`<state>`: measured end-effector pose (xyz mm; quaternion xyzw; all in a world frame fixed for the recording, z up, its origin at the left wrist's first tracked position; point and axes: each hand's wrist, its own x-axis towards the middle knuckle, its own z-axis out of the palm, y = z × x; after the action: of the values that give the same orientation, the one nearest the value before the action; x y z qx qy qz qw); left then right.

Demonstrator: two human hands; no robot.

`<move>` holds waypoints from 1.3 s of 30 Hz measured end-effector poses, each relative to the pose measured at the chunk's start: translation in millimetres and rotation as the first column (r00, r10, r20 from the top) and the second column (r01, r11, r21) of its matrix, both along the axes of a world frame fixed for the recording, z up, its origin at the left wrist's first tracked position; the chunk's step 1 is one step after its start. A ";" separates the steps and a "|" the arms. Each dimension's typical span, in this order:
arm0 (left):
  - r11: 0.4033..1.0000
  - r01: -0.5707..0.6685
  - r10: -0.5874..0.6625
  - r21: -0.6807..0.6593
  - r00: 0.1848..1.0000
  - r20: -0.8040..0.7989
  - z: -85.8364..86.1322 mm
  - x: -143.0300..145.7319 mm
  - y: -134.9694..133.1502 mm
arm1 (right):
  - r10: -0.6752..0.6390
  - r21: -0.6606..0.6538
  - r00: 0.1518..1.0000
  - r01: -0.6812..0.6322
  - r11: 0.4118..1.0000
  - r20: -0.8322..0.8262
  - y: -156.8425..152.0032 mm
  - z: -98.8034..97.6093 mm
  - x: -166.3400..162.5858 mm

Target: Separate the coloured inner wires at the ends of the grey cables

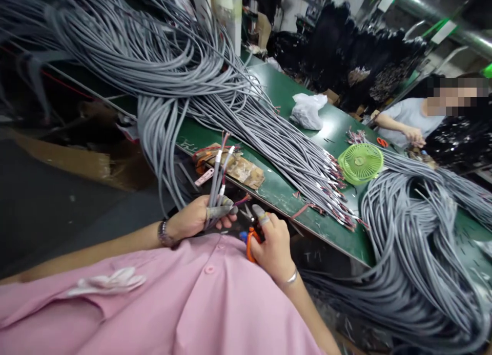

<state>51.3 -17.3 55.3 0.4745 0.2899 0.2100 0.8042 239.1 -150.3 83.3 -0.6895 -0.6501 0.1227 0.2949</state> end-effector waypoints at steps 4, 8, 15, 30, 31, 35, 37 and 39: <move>0.995 -0.040 0.043 0.087 0.998 -0.041 -1.0 0.0 -2.3 | 0.014 -0.035 0.966 -0.005 0.999 0.258 3.6 9.7 -4.3; 0.980 -0.077 0.092 0.186 0.993 -0.074 2.9 2.6 -4.8 | -0.017 -0.065 0.940 0.042 0.997 0.341 3.7 8.9 -5.1; 0.946 -0.084 0.138 0.313 0.979 -0.152 4.5 4.9 -10.4 | -0.031 -0.097 0.924 0.073 0.993 0.381 4.7 7.2 -6.9; 0.937 -0.064 0.124 0.344 0.980 -0.156 -6.7 11.1 -12.1 | 0.006 -0.150 0.936 0.050 0.987 0.351 0.9 -3.5 -5.7; 0.937 -0.060 0.119 0.345 0.981 -0.153 -6.9 11.4 -12.0 | 0.020 -0.158 0.939 0.037 0.987 0.344 1.1 -5.8 -7.0; 0.935 -0.035 0.098 0.353 0.982 -0.162 -5.0 12.9 -10.0 | 0.028 -0.173 0.953 0.025 0.985 0.302 2.2 -13.4 -10.0; 0.926 -0.016 0.095 0.377 0.977 -0.192 -3.7 12.5 -11.4 | 0.010 -0.167 0.959 0.039 0.985 0.282 0.3 -15.3 -10.6; 0.909 0.019 0.092 0.416 0.965 -0.245 -5.0 9.0 -14.1 | -0.009 -0.162 0.968 0.051 0.986 0.250 -3.8 -16.0 -10.9</move>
<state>60.3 -31.4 50.3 0.6520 0.3504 0.2181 0.6361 228.2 -154.1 67.3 -0.7315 -0.6587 0.0849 0.1544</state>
